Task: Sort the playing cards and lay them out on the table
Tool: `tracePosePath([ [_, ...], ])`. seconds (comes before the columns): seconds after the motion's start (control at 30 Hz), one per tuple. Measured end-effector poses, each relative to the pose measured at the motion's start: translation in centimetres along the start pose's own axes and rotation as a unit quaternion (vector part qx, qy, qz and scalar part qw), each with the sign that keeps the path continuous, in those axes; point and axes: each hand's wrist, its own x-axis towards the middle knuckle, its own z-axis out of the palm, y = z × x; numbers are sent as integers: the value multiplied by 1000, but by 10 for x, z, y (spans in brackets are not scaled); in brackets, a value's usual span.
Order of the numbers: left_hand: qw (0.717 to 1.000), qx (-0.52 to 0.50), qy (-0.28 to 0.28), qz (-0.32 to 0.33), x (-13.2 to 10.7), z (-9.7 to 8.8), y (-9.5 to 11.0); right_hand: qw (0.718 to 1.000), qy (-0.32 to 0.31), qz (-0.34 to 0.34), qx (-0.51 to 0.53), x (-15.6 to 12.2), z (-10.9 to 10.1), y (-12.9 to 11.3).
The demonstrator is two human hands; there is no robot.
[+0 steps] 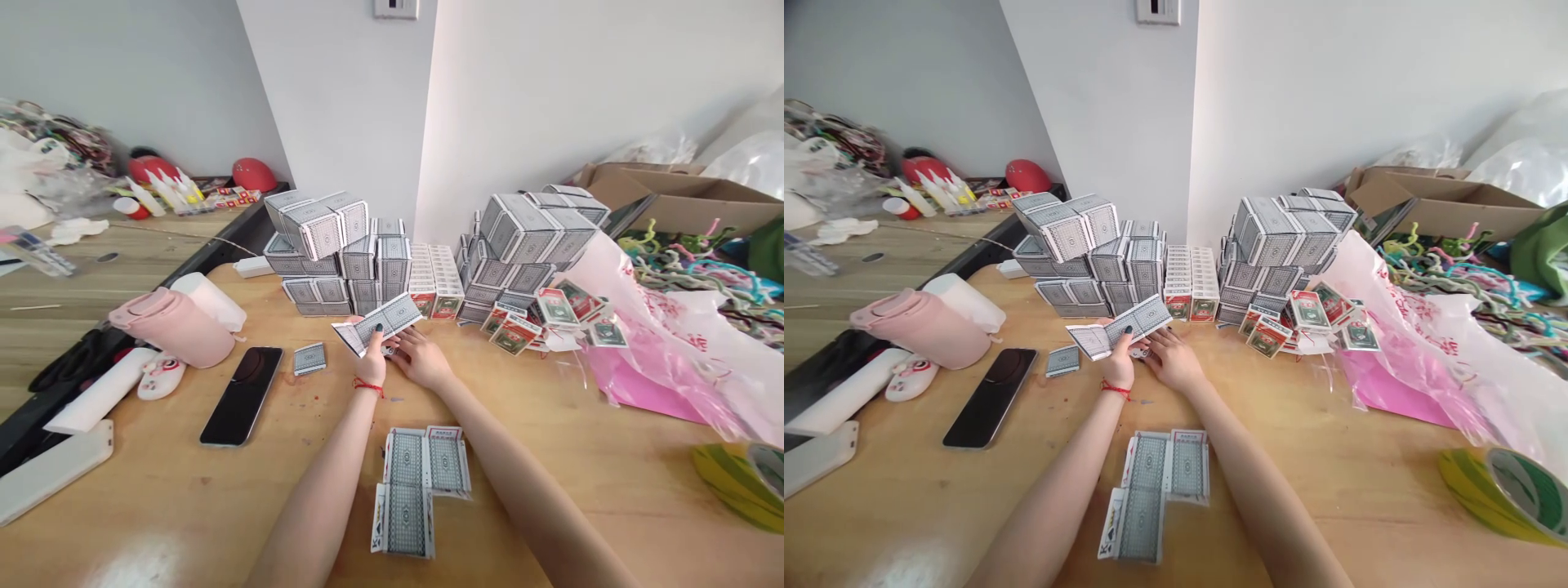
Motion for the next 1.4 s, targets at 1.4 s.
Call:
tracePosePath([
  [1.4,996,88,-28,1,10,-6,4,703,277,332,565,-57,-35,22],
])
